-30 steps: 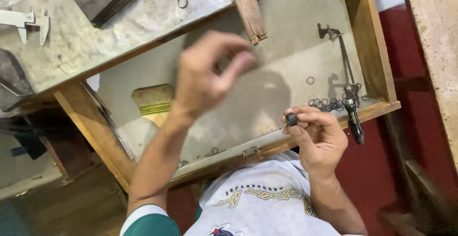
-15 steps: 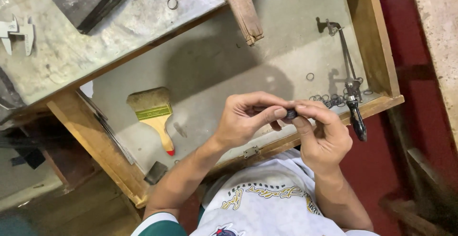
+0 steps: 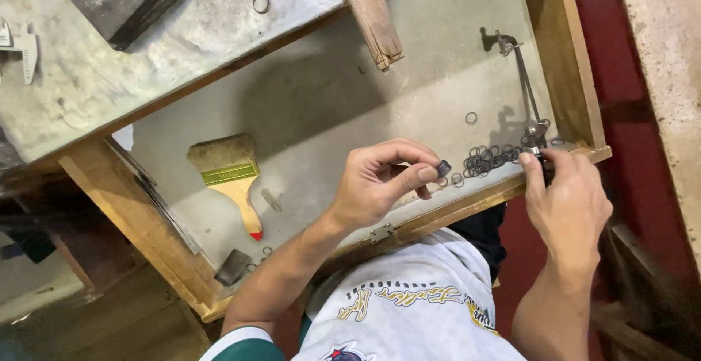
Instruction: Using a jeweler's saw to cut individual metal jump rings from a coil on a bench pin, followed by inspecting the cut pieces.
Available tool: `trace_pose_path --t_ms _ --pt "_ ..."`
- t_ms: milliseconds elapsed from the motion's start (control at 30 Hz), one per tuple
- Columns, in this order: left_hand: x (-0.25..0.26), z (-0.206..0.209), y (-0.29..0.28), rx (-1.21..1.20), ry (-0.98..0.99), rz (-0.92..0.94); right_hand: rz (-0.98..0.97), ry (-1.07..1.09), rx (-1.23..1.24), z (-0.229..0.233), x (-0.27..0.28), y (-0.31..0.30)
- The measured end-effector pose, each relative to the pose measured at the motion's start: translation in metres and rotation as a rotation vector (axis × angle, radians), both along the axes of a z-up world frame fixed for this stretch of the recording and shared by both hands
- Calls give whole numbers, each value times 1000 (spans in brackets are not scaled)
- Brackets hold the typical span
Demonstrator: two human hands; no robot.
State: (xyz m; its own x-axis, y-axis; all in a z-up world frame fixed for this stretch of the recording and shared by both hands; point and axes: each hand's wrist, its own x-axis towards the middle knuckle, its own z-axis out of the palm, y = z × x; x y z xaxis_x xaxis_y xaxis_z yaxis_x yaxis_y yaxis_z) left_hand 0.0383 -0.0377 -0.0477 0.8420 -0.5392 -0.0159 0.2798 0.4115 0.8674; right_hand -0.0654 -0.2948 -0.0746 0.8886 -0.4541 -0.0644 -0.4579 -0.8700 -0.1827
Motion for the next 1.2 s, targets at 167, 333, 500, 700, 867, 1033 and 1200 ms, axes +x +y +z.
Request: trace_pose_path --t_ms 167,333,500,700,867,1033,1200 --pt "2 3 6 103 -95 20 73 -240 244 -19 -5 -8" --pt "15 -7 10 93 -40 11 -63 -555 1118 -9 14 43" --pt "35 -54 1 -61 53 142 183 -689 1105 -26 69 80" --pt "63 -67 3 -130 192 183 357 -754 928 -19 117 109" --pt "74 -76 2 -237 321 193 323 -741 992 -24 132 112" --pt "79 -94 -2 -267 400 200 302 -774 970 -31 141 114" --pt "82 -98 -6 -313 441 206 297 -833 966 -33 145 120"
